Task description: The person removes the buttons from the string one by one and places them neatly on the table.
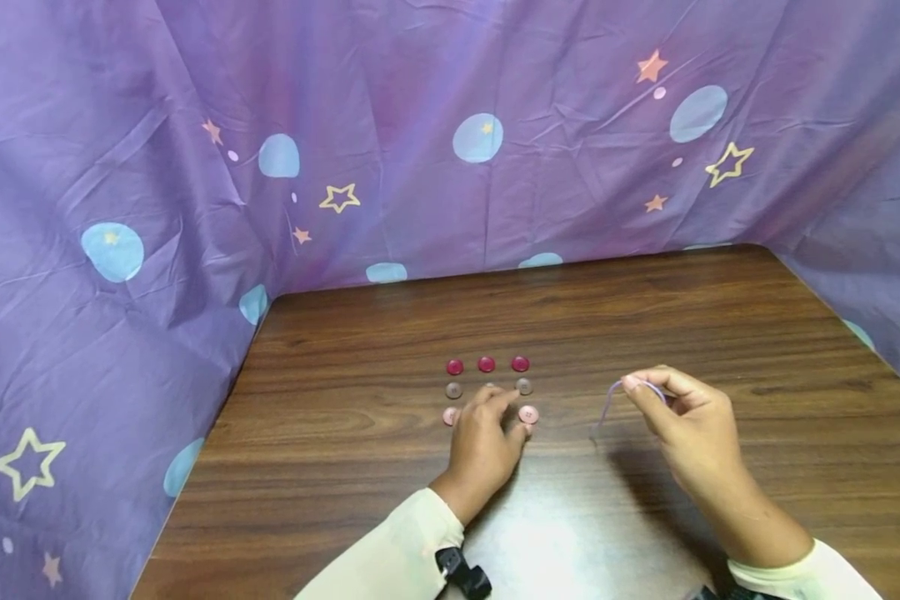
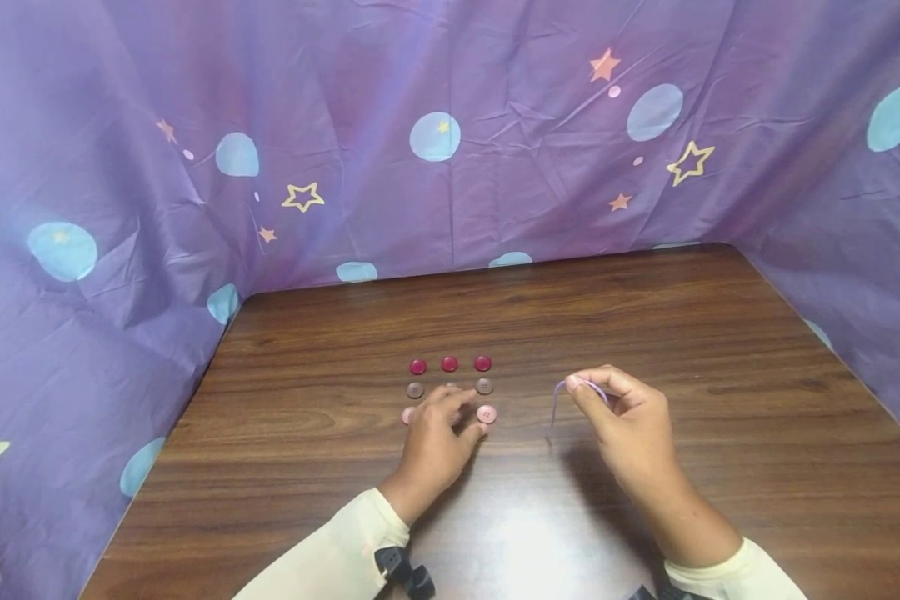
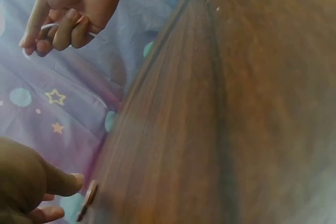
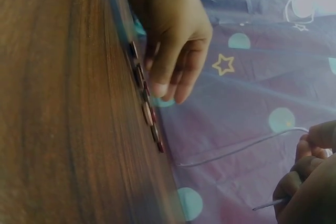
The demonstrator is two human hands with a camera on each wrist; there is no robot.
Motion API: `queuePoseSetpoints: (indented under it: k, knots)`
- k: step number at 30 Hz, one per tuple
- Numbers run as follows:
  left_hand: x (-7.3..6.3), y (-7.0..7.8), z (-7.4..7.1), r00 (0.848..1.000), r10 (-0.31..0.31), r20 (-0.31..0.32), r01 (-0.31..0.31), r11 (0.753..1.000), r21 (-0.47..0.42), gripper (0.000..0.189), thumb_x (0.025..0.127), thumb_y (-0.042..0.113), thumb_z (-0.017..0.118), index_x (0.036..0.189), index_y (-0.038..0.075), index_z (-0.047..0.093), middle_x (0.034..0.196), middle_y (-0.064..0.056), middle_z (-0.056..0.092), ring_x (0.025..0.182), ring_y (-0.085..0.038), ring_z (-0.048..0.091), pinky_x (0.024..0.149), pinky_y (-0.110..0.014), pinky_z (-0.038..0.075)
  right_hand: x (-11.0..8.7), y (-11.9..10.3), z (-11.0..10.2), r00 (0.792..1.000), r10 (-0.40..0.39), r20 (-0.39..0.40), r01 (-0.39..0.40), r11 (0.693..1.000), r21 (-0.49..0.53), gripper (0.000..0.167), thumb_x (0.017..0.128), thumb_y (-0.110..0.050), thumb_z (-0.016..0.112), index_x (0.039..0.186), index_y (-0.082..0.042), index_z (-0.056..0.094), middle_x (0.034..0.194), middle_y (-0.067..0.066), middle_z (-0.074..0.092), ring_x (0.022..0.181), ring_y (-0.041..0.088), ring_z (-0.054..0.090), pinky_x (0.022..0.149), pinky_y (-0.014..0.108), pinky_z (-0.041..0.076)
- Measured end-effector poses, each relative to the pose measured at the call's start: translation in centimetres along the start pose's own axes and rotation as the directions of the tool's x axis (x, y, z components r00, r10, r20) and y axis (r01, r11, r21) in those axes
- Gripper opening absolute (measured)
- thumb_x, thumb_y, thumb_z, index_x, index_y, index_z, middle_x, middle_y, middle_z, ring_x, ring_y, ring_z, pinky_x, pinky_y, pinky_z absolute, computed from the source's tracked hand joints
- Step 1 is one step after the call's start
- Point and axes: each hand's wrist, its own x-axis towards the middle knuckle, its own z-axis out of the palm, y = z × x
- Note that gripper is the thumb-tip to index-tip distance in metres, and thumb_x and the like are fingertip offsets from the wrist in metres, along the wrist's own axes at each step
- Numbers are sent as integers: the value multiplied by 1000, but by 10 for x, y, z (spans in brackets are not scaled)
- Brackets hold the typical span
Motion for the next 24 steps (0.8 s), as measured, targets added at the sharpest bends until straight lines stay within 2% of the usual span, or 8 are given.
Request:
queuePoseSetpoints:
  k: [4, 8, 14, 19, 22, 24]
  knots:
    - [2, 4, -6, 999, -36, -34, 35, 999, -20, 42, 74, 6, 93, 115, 7, 83, 109, -5, 80, 99, -22, 75, 83, -41, 51, 0, 0, 0, 1000, 2, -1, -2, 1000, 19, 13, 98, 7, 74, 89, 0, 80, 70, -11, 67, 50, 4, 38, 44, 35, 24]
    - [3, 4, -13, 995, -96, -2, 96, 994, -60, 43, 77, 6, 94, 118, 8, 82, 115, -6, 80, 108, -24, 75, 89, -40, 50, 1, 2, -1, 1000, 9, 0, -9, 1000, 10, 13, 98, 6, 74, 90, 0, 80, 71, -11, 67, 51, 4, 38, 44, 34, 24]
    - [4, -3, -20, 994, -106, -10, 105, 992, -73, 47, 76, 8, 97, 120, 9, 82, 116, -4, 79, 109, -23, 73, 89, -40, 49, 2, 3, -2, 1000, 18, 0, -18, 999, -47, 9, 99, 3, 75, 91, 0, 80, 72, -13, 67, 52, 5, 39, 45, 33, 28]
    - [4, -10, -25, 992, -121, -18, 119, 988, -101, 43, 80, 11, 95, 121, 8, 81, 117, -5, 77, 111, -24, 72, 94, -45, 48, 1, 2, -2, 1000, -23, 13, 25, 990, -139, 8, 100, 0, 75, 96, 6, 78, 79, -18, 73, 62, 2, 50, 53, 25, 39]
    - [2, -15, -28, 989, -150, -11, 147, 980, -131, 42, 84, 12, 93, 124, 7, 80, 121, -6, 74, 114, -25, 72, 97, -46, 46, 0, 2, -2, 998, -59, 20, 62, 983, -172, 9, 101, 1, 74, 97, 8, 77, 84, -18, 77, 69, 0, 57, 60, 19, 45]
    - [1, -19, -29, 987, -157, -23, 153, 978, -141, 42, 85, 11, 92, 125, 7, 80, 122, -8, 73, 109, -26, 73, 96, -47, 46, 1, 4, -2, 997, -70, 18, 73, 981, -179, 9, 101, 1, 74, 97, 8, 78, 84, -19, 77, 71, 0, 61, 63, 17, 48]
